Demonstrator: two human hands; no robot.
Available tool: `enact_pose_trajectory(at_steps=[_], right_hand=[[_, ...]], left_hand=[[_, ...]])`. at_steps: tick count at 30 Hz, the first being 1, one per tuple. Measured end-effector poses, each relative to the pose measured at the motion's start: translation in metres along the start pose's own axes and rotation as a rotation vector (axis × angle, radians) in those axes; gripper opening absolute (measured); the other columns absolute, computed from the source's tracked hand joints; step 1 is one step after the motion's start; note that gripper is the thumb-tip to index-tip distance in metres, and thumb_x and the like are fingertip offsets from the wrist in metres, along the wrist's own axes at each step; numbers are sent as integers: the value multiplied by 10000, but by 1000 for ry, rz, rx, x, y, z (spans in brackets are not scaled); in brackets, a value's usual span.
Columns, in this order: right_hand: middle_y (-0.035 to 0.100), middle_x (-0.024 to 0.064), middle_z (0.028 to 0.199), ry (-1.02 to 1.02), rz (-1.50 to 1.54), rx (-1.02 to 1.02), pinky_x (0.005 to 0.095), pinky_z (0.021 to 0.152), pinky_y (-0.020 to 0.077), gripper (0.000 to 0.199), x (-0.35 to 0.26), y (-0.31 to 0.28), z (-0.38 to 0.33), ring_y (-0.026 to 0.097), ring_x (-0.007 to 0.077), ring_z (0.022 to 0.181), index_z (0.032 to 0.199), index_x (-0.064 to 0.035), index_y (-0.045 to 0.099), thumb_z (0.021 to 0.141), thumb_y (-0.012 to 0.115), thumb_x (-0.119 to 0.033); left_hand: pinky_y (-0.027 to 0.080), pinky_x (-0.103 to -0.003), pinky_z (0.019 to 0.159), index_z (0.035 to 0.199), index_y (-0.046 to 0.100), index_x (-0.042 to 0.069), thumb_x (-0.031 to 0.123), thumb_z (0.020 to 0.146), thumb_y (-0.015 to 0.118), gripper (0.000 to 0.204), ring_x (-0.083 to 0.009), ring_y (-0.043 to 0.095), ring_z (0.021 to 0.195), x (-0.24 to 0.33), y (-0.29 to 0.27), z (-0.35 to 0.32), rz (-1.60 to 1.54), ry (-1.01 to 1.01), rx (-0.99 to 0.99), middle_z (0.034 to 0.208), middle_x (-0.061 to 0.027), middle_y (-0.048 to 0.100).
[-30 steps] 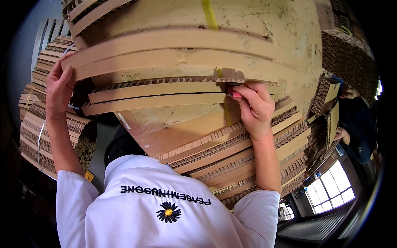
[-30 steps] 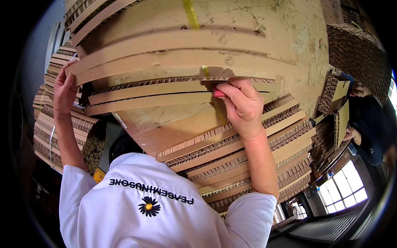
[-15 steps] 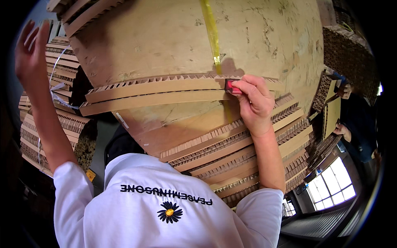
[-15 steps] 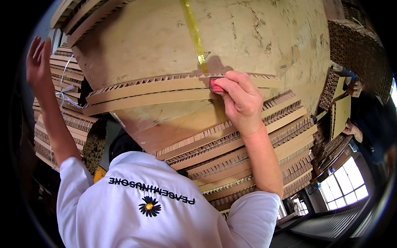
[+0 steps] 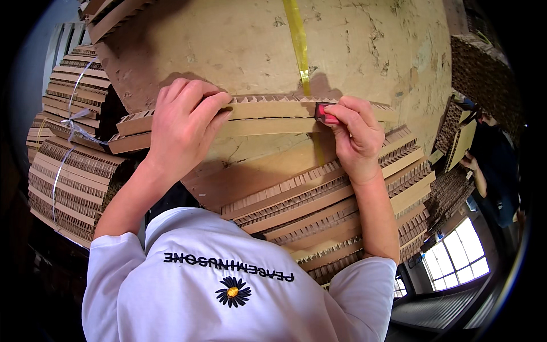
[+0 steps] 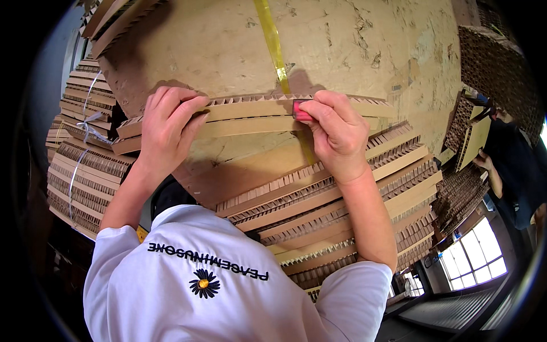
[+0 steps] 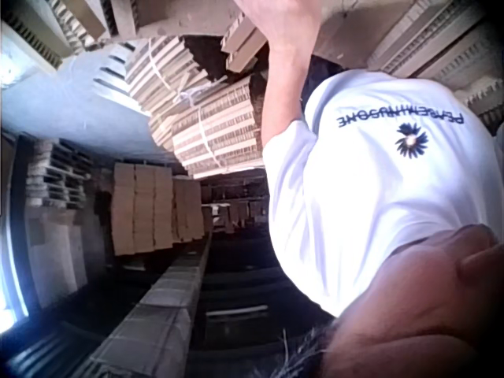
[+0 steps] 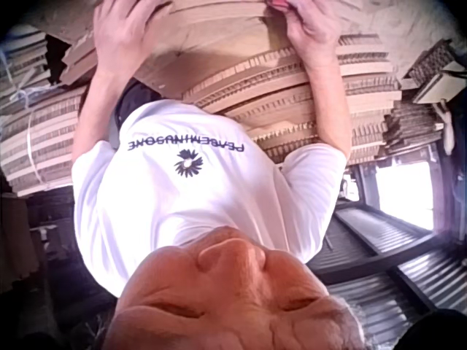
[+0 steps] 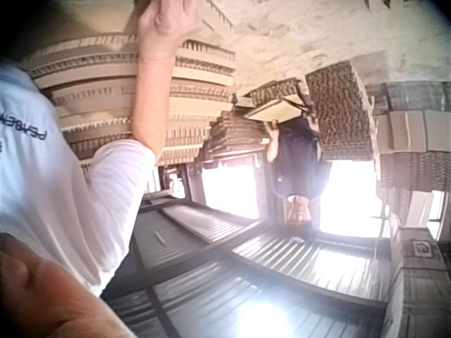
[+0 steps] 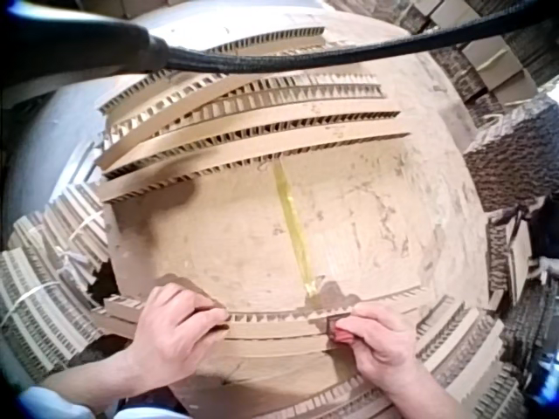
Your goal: The person uses a red utility knife to cut long strips from stacked corrugated cardboard sheets on a workbench. They repeatedly position the knife, slice along the material, and separate the cut pieces, which accumulate on the table.
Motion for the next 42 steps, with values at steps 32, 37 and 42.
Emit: enact_pose_trajectory(at_steps=[32, 37, 42], right_hand=[[664, 42, 922, 32, 2, -36, 365, 719, 502, 280, -5, -6, -27, 634, 246, 836, 1003, -89, 785, 751, 878, -10], [677, 45, 926, 22, -43, -40, 367, 717, 507, 282, -7, -6, -22, 649, 246, 819, 996, -95, 784, 742, 884, -21], [692, 58, 946, -29, -32, -57, 359, 698, 523, 278, -3, -6, -23, 668, 257, 803, 990, -99, 783, 741, 889, -34]], left_hand=[[510, -441, 925, 1169, 626, 4, 94, 836, 818, 396, -368, 609, 1074, -15, -4, 25, -74, 13, -99, 1138, -154, 626], [483, -498, 1029, 1463, 546, 29, 269, 631, 937, 950, -386, 577, 1245, 7, -6, 6, 6, 72, -196, 1380, -156, 594], [483, -497, 1030, 1534, 516, 65, 208, 567, 956, 1071, -376, 572, 1269, 5, 3, -8, 50, 66, -178, 1430, -142, 581]])
Point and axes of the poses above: each hand's wrist, its own z-axis towards the middle knuckle, its own y-axis out of the palm, x = y × z, the point moved 9 cm from there along z, towards the middle knuckle
